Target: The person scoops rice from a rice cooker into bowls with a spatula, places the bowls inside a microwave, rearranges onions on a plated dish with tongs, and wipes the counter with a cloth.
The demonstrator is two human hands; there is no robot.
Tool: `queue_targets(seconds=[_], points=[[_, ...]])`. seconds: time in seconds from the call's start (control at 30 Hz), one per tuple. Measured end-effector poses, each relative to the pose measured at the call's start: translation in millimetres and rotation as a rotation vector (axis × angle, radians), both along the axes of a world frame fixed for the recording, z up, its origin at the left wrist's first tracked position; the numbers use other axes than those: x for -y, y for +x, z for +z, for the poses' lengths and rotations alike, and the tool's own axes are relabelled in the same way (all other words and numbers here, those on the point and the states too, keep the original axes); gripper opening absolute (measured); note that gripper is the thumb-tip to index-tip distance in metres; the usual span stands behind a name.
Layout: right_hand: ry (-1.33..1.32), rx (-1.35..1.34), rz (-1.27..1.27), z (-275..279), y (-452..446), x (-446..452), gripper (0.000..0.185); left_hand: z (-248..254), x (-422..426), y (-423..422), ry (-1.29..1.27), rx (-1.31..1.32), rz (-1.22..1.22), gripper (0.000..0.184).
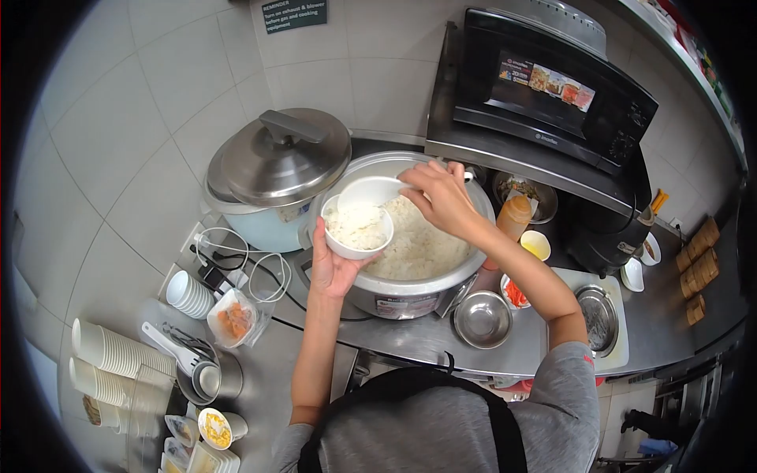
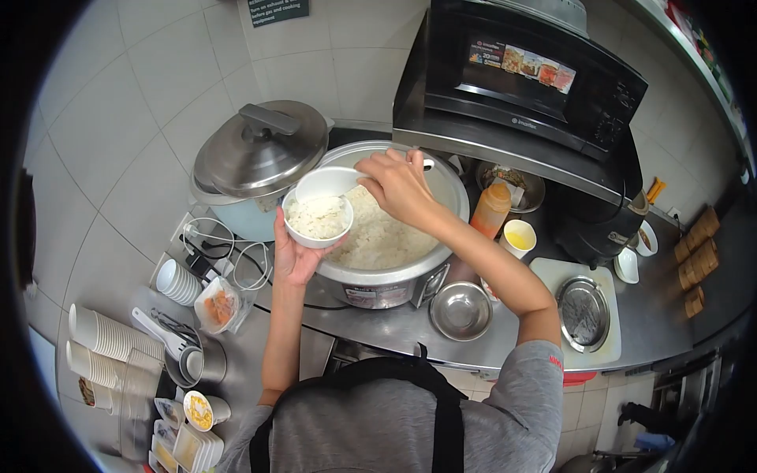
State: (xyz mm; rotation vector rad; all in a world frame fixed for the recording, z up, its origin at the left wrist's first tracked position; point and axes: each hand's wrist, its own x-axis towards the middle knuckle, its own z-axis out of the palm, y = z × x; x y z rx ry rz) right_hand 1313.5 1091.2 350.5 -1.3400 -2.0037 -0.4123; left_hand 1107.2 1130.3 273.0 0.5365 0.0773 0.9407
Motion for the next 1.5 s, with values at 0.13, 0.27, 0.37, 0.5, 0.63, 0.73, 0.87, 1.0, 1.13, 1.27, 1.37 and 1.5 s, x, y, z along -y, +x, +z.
queue_targets(seconds=[0.13,0.27,0.37,0.5,0.63,0.73,0.87,1.0,1.13,1.27,1.37,1.5], points=[[-0.381,-0.34,-0.175,-37,33,-46,0.017,-8,-9,2,-0.011,-0.026,0.163,0.072],[-0.476,0.277,-0.398,-85,42,-67,0.015,-9,-14,8,-0.016,-0.036,0.259,0.071],[-0.546,0.397,-0.36,-98,26,-65,0.014,-14,-21,9,-0.008,0.003,0.232,0.069],[-0.693,0.367,-0.228,-87,11,-55,0.016,-15,-22,8,-0.022,0.01,0.242,0.069],[-0.673,0.475,-0.085,-92,-2,-46,0.012,-18,-24,7,-0.015,0.002,0.245,0.069],[-0.733,0.544,0.03,-79,-5,-43,0.008,-18,-24,6,-0.004,-0.004,0.246,0.069],[-0.894,0.627,0.148,-67,0,-48,0.007,-17,-26,7,0.003,0.003,0.242,0.07],[-1.126,0.582,0.201,-73,23,-62,0.009,-13,-22,6,-0.02,0.006,0.245,0.066],[-1.641,0.055,0.411,-111,69,-90,0.014,-17,-25,4,-0.003,0.033,0.233,0.071],[-1.668,-0.133,0.447,-100,92,-82,0.014,-20,-22,-2,0.005,0.042,0.194,0.069],[-1.511,-0.265,0.402,-73,108,-71,0.015,-18,-17,-9,0.036,-0.011,0.173,0.066],[-1.267,-0.468,0.276,-49,111,-53,0.017,-6,-2,-7,0.06,-0.11,0.157,0.063]])
